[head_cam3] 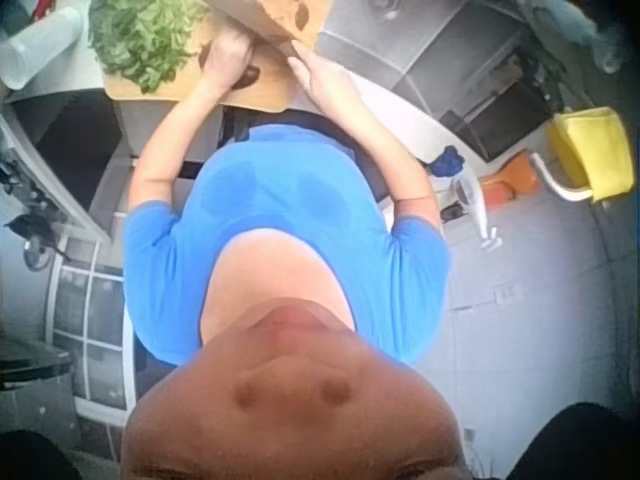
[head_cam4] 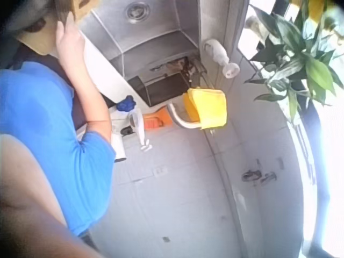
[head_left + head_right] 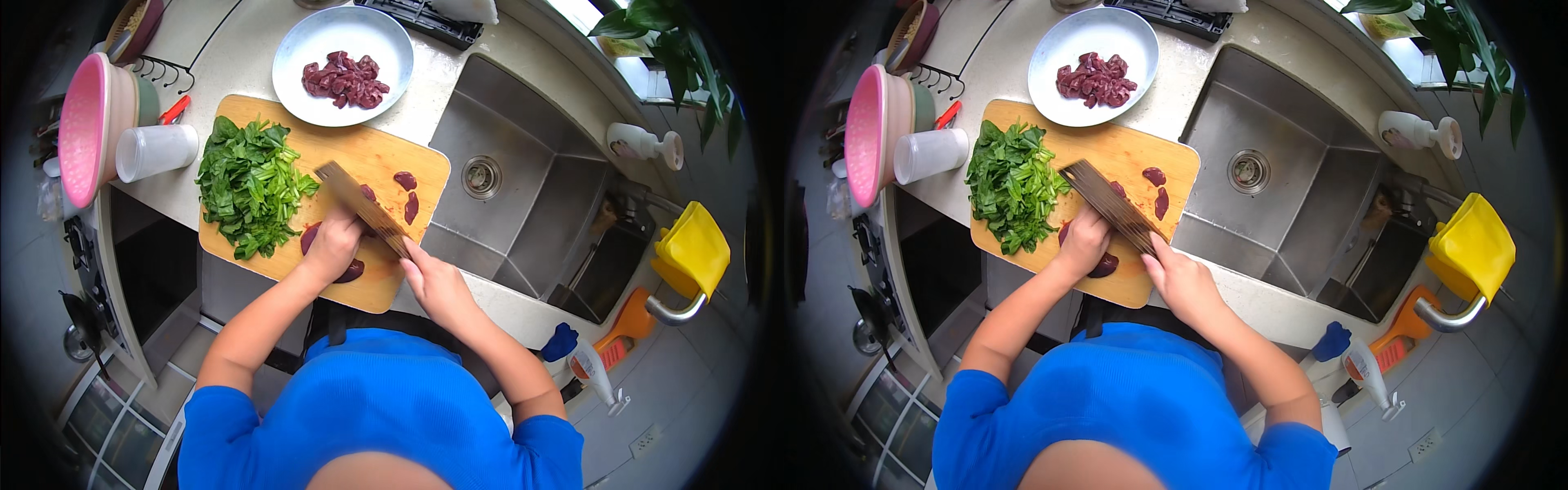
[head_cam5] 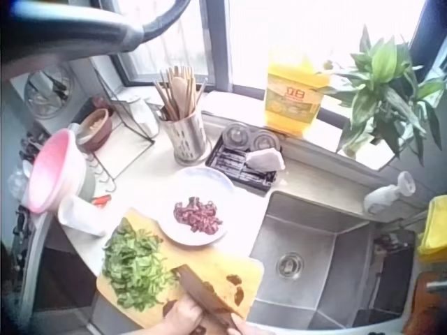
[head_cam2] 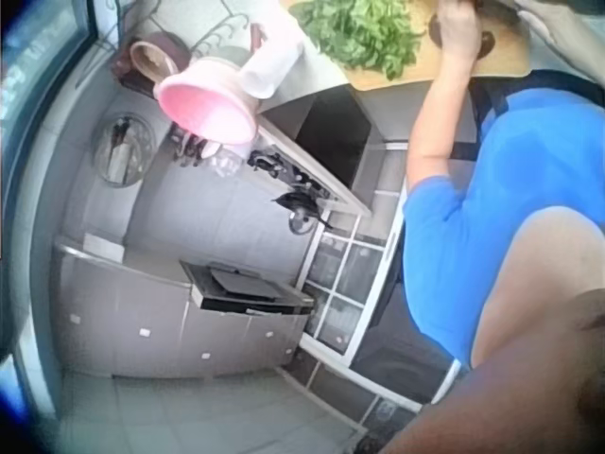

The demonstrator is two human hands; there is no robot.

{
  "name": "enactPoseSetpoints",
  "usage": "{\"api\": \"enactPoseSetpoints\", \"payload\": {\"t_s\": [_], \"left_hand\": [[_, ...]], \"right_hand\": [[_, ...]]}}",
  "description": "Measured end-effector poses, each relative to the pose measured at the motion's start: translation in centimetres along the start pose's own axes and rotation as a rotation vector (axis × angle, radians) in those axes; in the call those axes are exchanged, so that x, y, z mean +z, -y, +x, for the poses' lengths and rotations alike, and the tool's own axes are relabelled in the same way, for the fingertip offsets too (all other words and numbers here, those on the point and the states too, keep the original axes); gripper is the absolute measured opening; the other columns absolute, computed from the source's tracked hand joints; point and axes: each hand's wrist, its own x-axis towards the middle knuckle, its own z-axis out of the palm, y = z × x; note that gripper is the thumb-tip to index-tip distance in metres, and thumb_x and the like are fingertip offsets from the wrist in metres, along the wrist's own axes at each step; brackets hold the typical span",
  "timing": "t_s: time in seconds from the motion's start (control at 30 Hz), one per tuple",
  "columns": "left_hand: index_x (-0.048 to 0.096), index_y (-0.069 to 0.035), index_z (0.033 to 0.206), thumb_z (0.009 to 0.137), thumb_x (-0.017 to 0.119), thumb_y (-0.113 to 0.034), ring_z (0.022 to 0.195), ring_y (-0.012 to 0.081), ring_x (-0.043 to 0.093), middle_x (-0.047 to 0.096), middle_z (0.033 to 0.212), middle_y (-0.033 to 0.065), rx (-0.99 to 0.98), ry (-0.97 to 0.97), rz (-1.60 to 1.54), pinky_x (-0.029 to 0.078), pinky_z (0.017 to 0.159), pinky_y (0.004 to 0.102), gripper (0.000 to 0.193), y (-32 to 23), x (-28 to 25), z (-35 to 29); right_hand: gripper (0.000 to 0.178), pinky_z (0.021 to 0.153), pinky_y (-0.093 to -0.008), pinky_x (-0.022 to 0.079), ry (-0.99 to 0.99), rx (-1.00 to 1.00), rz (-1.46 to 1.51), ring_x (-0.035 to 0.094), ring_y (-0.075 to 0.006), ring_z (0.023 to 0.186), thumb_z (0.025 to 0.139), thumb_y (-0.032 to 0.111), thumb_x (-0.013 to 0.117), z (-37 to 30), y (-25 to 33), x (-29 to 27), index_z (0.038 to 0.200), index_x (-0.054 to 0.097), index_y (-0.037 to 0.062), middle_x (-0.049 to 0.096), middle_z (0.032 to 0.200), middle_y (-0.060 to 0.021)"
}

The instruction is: The person slices a piece of dark red meat into thin strips using a large cleaver on a wooden cutting board. The sliced meat is placed onto a white plate next to a pile of chopped green vegetables. The person continues to slice the meat until the piece is finished.

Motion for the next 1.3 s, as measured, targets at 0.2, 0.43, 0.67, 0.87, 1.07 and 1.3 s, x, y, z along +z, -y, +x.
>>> {"api": "enactPoseSetpoints", "payload": {"t_s": [0.2, 0.43, 0.67, 0.87, 1.07, 1.3], "left_hand": [[0.065, 0.003, 0.095, 0.074, 0.057, 0.003, 0.086, 0.0342, 0.062, 0.065, 0.092, 0.0160, 0.016, -0.011, -0.011, 0.050, 0.080, 0.0419, 0.023, 0.4, 0.0, -0.1], [0.065, 0.005, 0.096, 0.073, 0.061, 0.004, 0.107, 0.0363, 0.057, 0.062, 0.107, 0.0175, 0.016, 0.010, 0.018, 0.047, 0.090, 0.0423, 0.023, 0.4, -1.6, 0.3], [0.064, 0.005, 0.096, 0.071, 0.066, 0.007, 0.102, 0.0397, 0.056, 0.060, 0.105, 0.0189, -0.104, -0.060, 0.033, 0.047, 0.088, 0.0444, 0.025, 0.1, -1.9, -0.4], [0.063, 0.005, 0.098, 0.073, 0.067, 0.004, 0.103, 0.0353, 0.056, 0.060, 0.104, 0.0163, -0.070, -0.122, 0.079, 0.046, 0.089, 0.0430, 0.025, 0.0, -1.5, 0.1], [0.061, 0.008, 0.100, 0.068, 0.058, 0.007, 0.093, 0.0409, 0.055, 0.058, 0.101, 0.0213, -0.056, -0.055, 0.025, 0.046, 0.084, 0.0464, 0.032, 1.0, -0.6, -0.3], [0.061, 0.008, 0.103, 0.071, 0.057, 0.006, 0.096, 0.0408, 0.057, 0.061, 0.102, 0.0213, -0.039, 0.007, -0.056, 0.047, 0.086, 0.0461, 0.032, 0.8, -0.3, -0.2]], "right_hand": [[0.038, 0.061, -0.0477, 0.053, -0.029, -0.066, -0.099, 0.064, -0.0412, 0.069, 0.094, 0.030, 0.053, 2.9, 1.0, 0.9, 0.122, 0.053, 0.0041, 0.065, 0.078, -0.0226], [0.041, 0.078, -0.0425, 0.053, -0.002, 0.164, 0.176, 0.065, -0.0392, 0.089, 0.096, 0.026, 0.051, -3.6, -2.0, -1.9, 0.132, 0.050, 0.0061, 0.066, 0.098, -0.0234], [0.039, 0.080, -0.0425, 0.052, 0.141, 0.053, 0.013, 0.064, -0.0391, 0.092, 0.097, 0.026, 0.050, -2.7, 0.0, -2.2, 0.130, 0.051, 0.0043, 0.066, 0.104, -0.0207], [0.040, 0.076, -0.0445, 0.053, -0.064, 0.006, 0.086, 0.065, -0.0401, 0.086, 0.096, 0.028, 0.052, -2.4, -1.2, -1.7, 0.129, 0.051, 0.0049, 0.067, 0.098, -0.0211], [0.042, 0.060, -0.0467, 0.053, 0.027, 0.010, -0.107, 0.064, -0.0388, 0.065, 0.094, 0.030, 0.055, -2.9, 0.0, -1.5, 0.128, 0.052, 0.0055, 0.065, 0.076, -0.0188], [0.047, 0.055, -0.0454, 0.053, 0.001, -0.016, -0.135, 0.063, -0.0380, 0.060, 0.092, 0.033, 0.057, -0.7, 0.2, 0.2, 0.126, 0.051, 0.0018, 0.063, 0.069, -0.0194]]}}
